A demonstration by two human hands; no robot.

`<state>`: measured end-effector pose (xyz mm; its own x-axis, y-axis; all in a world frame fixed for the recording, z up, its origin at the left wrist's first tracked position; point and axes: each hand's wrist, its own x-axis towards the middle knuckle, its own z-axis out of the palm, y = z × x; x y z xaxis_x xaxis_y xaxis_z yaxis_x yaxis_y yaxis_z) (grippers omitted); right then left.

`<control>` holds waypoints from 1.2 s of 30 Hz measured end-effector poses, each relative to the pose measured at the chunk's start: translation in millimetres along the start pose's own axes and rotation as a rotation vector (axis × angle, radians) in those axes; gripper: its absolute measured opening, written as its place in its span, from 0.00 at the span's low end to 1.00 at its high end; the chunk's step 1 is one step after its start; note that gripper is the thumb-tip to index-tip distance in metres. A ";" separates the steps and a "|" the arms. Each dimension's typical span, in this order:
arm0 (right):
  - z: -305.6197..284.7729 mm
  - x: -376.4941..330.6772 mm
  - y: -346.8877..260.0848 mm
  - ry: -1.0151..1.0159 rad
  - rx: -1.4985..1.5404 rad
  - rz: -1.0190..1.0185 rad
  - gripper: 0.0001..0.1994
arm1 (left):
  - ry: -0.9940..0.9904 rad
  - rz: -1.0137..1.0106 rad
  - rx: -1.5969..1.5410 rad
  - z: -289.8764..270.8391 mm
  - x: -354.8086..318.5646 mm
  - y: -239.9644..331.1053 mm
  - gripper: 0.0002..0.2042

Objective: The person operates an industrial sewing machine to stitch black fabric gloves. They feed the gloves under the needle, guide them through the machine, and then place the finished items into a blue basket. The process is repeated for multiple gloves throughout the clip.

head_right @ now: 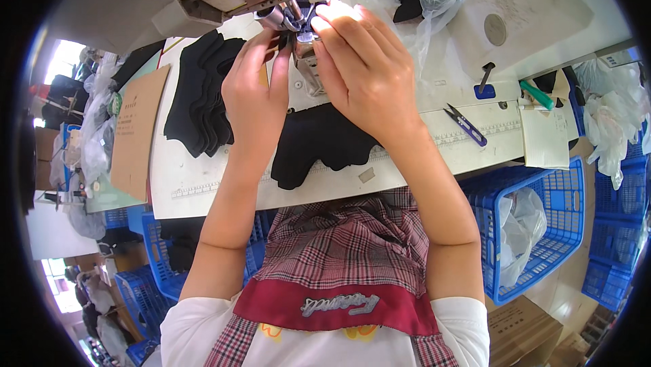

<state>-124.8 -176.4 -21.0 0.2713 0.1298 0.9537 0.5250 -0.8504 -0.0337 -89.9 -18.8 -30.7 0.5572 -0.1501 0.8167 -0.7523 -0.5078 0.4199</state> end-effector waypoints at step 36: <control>-61.4 -100.0 -5.3 -0.651 -0.235 0.420 0.28 | -0.570 -0.507 0.544 -144.5 1.7 -210.3 0.26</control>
<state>-204.2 -216.3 -97.8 0.8614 -0.0148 0.5077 0.1115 -0.9697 -0.2174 18.4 210.4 -60.4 0.9701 -0.1223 0.2095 -0.1850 -0.9317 0.3124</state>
